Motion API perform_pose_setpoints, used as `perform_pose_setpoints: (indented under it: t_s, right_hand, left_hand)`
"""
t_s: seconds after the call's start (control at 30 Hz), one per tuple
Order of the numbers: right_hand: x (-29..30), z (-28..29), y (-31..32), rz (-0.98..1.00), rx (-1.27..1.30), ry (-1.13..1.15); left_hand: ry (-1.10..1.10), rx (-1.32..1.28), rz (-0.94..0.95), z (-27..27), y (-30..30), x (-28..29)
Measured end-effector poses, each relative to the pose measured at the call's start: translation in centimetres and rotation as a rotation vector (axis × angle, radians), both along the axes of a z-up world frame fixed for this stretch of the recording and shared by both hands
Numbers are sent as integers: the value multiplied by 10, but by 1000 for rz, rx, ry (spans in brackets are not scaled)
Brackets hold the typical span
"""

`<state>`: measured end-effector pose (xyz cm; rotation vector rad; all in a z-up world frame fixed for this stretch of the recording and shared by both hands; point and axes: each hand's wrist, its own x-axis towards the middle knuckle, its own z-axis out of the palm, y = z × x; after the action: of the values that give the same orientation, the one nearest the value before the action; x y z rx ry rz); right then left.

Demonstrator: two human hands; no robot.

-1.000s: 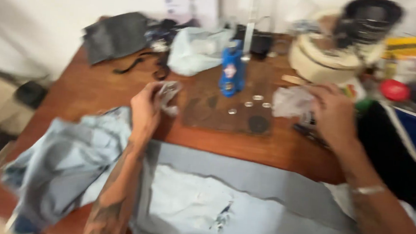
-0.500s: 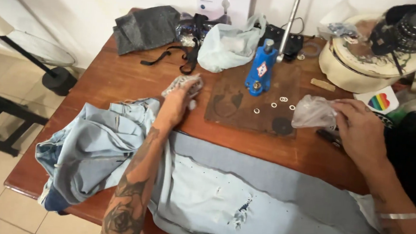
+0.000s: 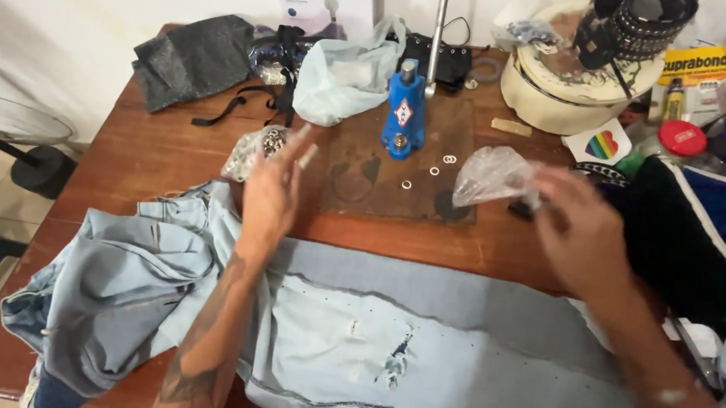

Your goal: Marking and piercing holes in denim jeans using a marker and a hand tool on a workbench

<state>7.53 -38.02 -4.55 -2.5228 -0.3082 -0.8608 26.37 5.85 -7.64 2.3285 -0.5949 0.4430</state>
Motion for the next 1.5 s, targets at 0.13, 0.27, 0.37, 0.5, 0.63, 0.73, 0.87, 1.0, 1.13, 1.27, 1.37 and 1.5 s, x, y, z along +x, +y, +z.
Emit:
perform_pose_setpoints:
  t_s: [0.13,0.27,0.37,0.5,0.63,0.73,0.87,1.0,1.13,1.27,1.37,1.5]
  right_hand:
    - [-46,-13,13,107,-208,236]
    - [-164,3,-27,-145,-229,262]
    - [-235,20,-56,-458,2,323]
    - [-320,24,-71,-645,52,325]
    - [-351,1,-92,-623,30,336]
    - [-332,-20,-97,-636,20,464]
    - [-285,-63,-94,-682,-59,506]
    - [-268,-93,-93,-588,-209,253]
    - [-282,-103,-68,-631,-666,212]
    - [-300,-103,-69,-537,-226,276]
    - [-310,-109,-72,-507,-177,307]
    - [-300,-80,-56,-542,-141,415]
  left_hand:
    - [-21,60,-176,-27,-3,-63]
    - [55,149,-579,-37,-4,-168]
    - [-40,372,-602,-87,16,-208]
    - [-280,711,-452,-132,64,-197]
    - [-243,805,-501,-118,65,-176]
    - [-170,656,-411,-65,0,-205]
    - [-129,398,-618,-53,-79,-253]
    - [-300,589,-515,-87,-76,-251]
    - [-239,630,-350,-83,-51,-250]
    - [-208,617,-386,-77,-29,-229]
    - [-143,583,-376,-74,-25,-227]
    - [31,266,-551,-37,-77,-254]
